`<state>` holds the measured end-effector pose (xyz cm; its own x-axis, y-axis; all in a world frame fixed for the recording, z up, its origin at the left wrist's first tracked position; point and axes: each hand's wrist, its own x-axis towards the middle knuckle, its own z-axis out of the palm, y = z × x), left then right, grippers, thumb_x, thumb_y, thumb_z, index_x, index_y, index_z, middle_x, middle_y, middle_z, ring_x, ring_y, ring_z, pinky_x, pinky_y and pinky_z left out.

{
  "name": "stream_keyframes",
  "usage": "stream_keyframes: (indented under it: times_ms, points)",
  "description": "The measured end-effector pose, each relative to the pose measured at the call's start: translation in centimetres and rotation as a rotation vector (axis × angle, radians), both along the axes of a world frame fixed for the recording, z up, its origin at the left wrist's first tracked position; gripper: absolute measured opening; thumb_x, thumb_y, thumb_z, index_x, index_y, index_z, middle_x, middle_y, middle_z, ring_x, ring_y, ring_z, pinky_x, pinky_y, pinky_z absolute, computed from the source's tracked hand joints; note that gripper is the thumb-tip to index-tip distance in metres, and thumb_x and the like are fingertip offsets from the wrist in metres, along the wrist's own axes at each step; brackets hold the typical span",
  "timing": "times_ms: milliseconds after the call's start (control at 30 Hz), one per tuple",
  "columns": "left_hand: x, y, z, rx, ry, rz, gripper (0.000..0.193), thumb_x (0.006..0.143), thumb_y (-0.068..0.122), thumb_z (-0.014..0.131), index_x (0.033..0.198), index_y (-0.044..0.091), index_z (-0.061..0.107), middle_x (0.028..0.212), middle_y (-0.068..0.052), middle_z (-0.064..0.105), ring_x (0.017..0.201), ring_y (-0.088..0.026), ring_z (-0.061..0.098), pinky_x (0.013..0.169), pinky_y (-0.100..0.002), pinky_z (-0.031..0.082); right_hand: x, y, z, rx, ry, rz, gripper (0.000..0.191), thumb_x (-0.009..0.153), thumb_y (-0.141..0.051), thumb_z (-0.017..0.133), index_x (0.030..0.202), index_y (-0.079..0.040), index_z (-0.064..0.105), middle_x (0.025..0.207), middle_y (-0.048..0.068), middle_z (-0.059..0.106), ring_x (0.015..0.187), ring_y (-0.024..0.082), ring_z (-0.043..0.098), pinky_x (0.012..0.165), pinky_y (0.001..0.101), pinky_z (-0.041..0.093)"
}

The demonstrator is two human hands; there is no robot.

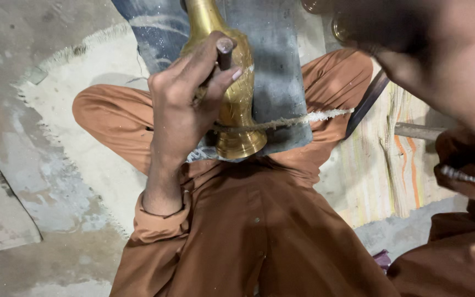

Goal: The person sits cross-legged on the floor with a brass vase held against a stone slab on their lap, tied with rope. They hold a small chisel against the vase surface and strike it with a wooden mallet, working around the vase to engrave decorative patterns into the brass.

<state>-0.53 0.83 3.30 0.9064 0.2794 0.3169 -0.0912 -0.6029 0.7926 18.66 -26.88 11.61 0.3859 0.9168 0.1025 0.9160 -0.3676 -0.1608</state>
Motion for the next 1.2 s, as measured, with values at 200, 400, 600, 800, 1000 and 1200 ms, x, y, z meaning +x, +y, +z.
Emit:
stream_keyframes:
  times_ms: [200,400,600,800,1000,1200]
  points:
    - [-0.2,-0.3,0.0,-0.002,-0.055,-0.003,0.031,0.105,0.008,0.080,0.132,0.000,0.066,0.110,-0.013,0.075,0.093,-0.023,0.076,0.078,-0.037,0.061,-1.7,3.5,2.6,0.113,0.329,-0.361,0.037,0.102,-0.014,0.083,0.126,0.003,0.061,0.110,0.015,0.071,0.098,0.023,0.072,0.081,0.0353,0.056]
    - [-0.5,-0.6,0.5,0.028,-0.042,0.005,0.028,0.102,0.005,0.080,0.125,0.004,0.065,0.107,-0.013,0.075,0.090,-0.025,0.076,0.078,-0.035,0.060,-2.1,5.1,4.4,-0.074,-0.111,0.020,0.057,0.082,-0.005,0.088,0.133,-0.004,0.061,0.102,0.010,0.070,0.092,0.023,0.071,0.077,0.0342,0.058]
    - [-0.8,-1.1,0.1,0.071,-0.043,0.048,0.029,0.093,0.004,0.085,0.115,0.005,0.066,0.098,-0.013,0.073,0.086,-0.029,0.073,0.073,-0.039,0.058,-1.4,2.7,2.6,-0.116,-0.045,-0.024,0.063,0.087,-0.008,0.089,0.141,-0.008,0.057,0.097,0.011,0.066,0.086,0.025,0.068,0.073,0.0366,0.054]
    - [-1.2,-2.0,-1.1,0.015,-0.131,0.105,0.040,0.102,0.002,0.080,0.136,0.004,0.060,0.120,-0.013,0.073,0.090,-0.024,0.074,0.076,-0.033,0.060,1.7,-2.7,-0.1,-0.097,0.334,-0.062,0.054,0.090,-0.002,0.064,0.142,0.004,0.050,0.124,0.022,0.062,0.115,0.035,0.065,0.097,0.0407,0.051]
    - [-1.2,-1.9,-1.7,-0.079,-0.030,0.145,0.041,0.099,0.003,0.082,0.135,0.003,0.062,0.115,-0.010,0.074,0.081,-0.017,0.074,0.069,-0.030,0.059,3.5,-4.2,-3.0,-0.213,0.618,-0.037,0.050,0.104,-0.013,0.041,0.151,0.000,0.048,0.145,0.019,0.058,0.131,0.026,0.054,0.109,0.0355,0.039]
    - [-1.4,-2.2,-1.8,0.067,-0.131,0.140,0.034,0.100,0.002,0.078,0.130,0.001,0.063,0.116,-0.013,0.074,0.094,-0.025,0.075,0.079,-0.035,0.061,-0.3,-0.9,1.0,0.098,0.576,-0.304,0.046,0.107,-0.020,0.065,0.146,-0.002,0.049,0.135,0.012,0.062,0.125,0.023,0.062,0.106,0.0352,0.050]
